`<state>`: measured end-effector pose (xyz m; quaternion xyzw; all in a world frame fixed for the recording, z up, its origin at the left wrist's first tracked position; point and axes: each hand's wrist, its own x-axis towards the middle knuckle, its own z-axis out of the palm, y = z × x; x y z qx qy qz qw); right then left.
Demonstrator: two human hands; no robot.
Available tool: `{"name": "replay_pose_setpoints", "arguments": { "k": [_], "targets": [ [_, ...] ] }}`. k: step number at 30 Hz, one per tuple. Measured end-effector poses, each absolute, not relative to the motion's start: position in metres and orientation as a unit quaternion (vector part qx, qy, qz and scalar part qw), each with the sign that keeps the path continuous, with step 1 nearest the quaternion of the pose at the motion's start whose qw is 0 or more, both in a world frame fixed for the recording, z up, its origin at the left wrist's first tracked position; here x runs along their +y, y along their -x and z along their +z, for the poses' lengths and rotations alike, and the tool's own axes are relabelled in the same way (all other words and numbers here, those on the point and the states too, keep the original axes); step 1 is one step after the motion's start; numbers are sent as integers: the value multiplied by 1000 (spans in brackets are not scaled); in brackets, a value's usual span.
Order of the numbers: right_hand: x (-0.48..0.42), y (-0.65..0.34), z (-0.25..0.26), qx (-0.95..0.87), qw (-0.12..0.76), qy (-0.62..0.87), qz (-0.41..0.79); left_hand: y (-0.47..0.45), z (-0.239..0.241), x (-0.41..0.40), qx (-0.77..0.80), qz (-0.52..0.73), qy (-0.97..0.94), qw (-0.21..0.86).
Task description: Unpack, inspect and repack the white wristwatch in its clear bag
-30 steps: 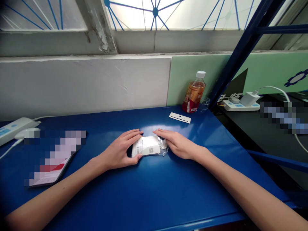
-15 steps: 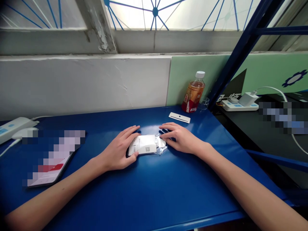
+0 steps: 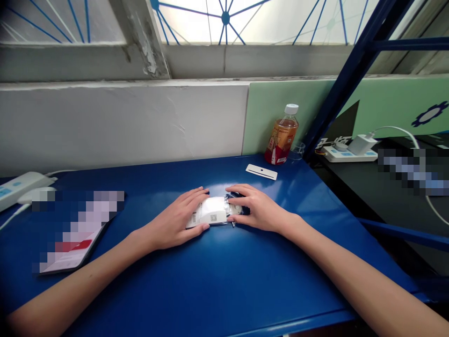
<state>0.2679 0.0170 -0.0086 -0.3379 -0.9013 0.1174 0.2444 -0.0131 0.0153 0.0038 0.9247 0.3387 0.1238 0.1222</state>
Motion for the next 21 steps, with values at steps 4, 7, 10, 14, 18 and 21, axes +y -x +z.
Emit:
{"name": "replay_pose_setpoints", "arguments": {
  "k": [4, 7, 10, 14, 18, 21],
  "targets": [
    [18, -267, -12, -895, 267, 337, 119, 14, 3, 16, 323, 139, -928, 123],
    [16, -265, -10, -903, 263, 324, 102, 14, 2, 16, 319, 146, -929, 121],
    [14, -264, -5, -914, 256, 305, 81, 13, 2, 15, 327, 145, -928, 107],
    [14, -266, 1, -919, 254, 290, 82, 12, 3, 13, 344, 154, -922, 92],
    [19, -273, 4, -921, 241, 294, 82, 11, 5, 12, 358, 148, -918, 89],
    [22, -278, 7, -924, 224, 297, 89, 10, 5, 13, 365, 143, -916, 87]
  ]
}}
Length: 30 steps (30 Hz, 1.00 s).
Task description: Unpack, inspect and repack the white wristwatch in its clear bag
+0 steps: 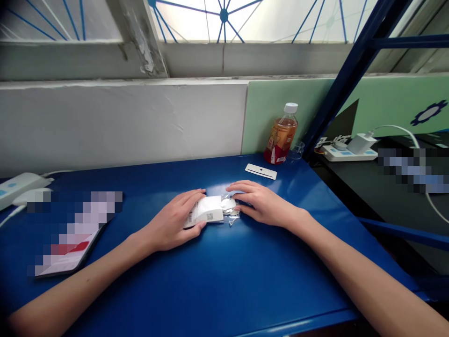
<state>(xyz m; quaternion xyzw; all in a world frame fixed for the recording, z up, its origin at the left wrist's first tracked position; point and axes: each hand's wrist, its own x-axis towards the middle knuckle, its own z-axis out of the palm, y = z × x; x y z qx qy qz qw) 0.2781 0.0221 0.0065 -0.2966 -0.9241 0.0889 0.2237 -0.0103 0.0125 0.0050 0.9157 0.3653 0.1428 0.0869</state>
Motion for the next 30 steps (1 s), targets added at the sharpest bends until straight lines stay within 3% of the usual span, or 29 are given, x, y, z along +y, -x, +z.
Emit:
{"name": "replay_pose_setpoints", "arguments": {
  "k": [15, 30],
  "targets": [
    [16, -268, -4, -910, 244, 319, 98, 11, 3, 13, 348, 166, -918, 95],
    [22, -287, 13, -911, 183, 358, 87, 11, 6, 12, 355, 158, -916, 99]
  ]
}}
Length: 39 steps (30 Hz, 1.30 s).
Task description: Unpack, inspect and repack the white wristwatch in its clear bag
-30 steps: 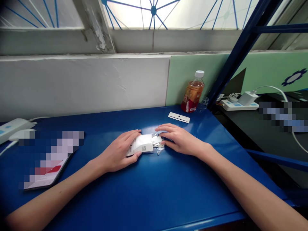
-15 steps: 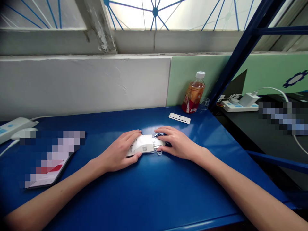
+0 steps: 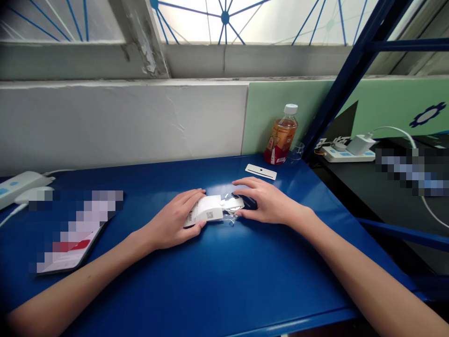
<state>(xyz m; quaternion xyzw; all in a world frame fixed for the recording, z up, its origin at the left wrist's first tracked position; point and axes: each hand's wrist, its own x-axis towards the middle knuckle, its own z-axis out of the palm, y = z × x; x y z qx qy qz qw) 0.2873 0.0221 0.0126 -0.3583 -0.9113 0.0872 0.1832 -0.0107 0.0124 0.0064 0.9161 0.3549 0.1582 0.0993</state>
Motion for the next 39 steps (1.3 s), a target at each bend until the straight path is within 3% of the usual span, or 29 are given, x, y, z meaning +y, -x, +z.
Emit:
{"name": "replay_pose_setpoints", "arguments": {
  "k": [9, 24, 32, 35, 39],
  "targets": [
    [11, -265, -3, -886, 225, 375, 154, 13, 1, 14, 350, 172, -915, 107],
    [21, -289, 25, -881, 199, 404, 144, 12, 2, 13, 370, 157, -910, 101],
    [20, -291, 28, -745, 417, 475, 215, 13, 2, 14, 367, 165, -909, 112],
    [22, -285, 21, -653, 484, 474, 337, 13, 2, 14, 365, 170, -909, 109],
    [26, -273, 11, -552, 513, 398, 524, 12, 3, 14, 364, 167, -910, 106]
  ]
}}
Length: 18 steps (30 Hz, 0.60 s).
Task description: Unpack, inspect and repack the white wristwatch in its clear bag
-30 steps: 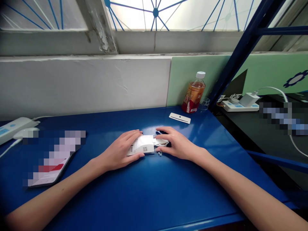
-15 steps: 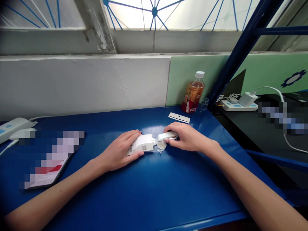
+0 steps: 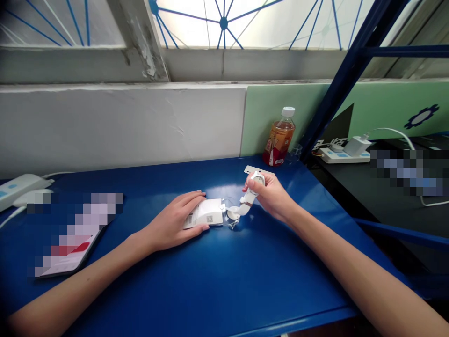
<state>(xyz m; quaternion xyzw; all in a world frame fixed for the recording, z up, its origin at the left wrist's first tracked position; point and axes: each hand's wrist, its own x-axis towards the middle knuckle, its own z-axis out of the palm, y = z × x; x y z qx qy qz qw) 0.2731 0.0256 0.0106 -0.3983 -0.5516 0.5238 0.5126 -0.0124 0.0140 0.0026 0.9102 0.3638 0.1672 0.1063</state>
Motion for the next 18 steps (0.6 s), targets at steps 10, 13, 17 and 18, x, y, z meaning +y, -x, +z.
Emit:
{"name": "replay_pose_setpoints", "arguments": {
  "k": [10, 13, 17, 18],
  "targets": [
    [23, -268, 6, -517, 473, 335, 629, 12, 2, 13, 358, 154, -916, 93],
    [22, -268, 9, -586, 434, 335, 597, 10, 2, 11, 357, 148, -917, 103],
    [16, -264, 18, -476, 445, 307, 694, 6, 3, 7, 356, 118, -921, 109],
    [14, -263, 21, -431, 448, 298, 724, 5, 3, 6, 358, 106, -921, 109]
  ]
}}
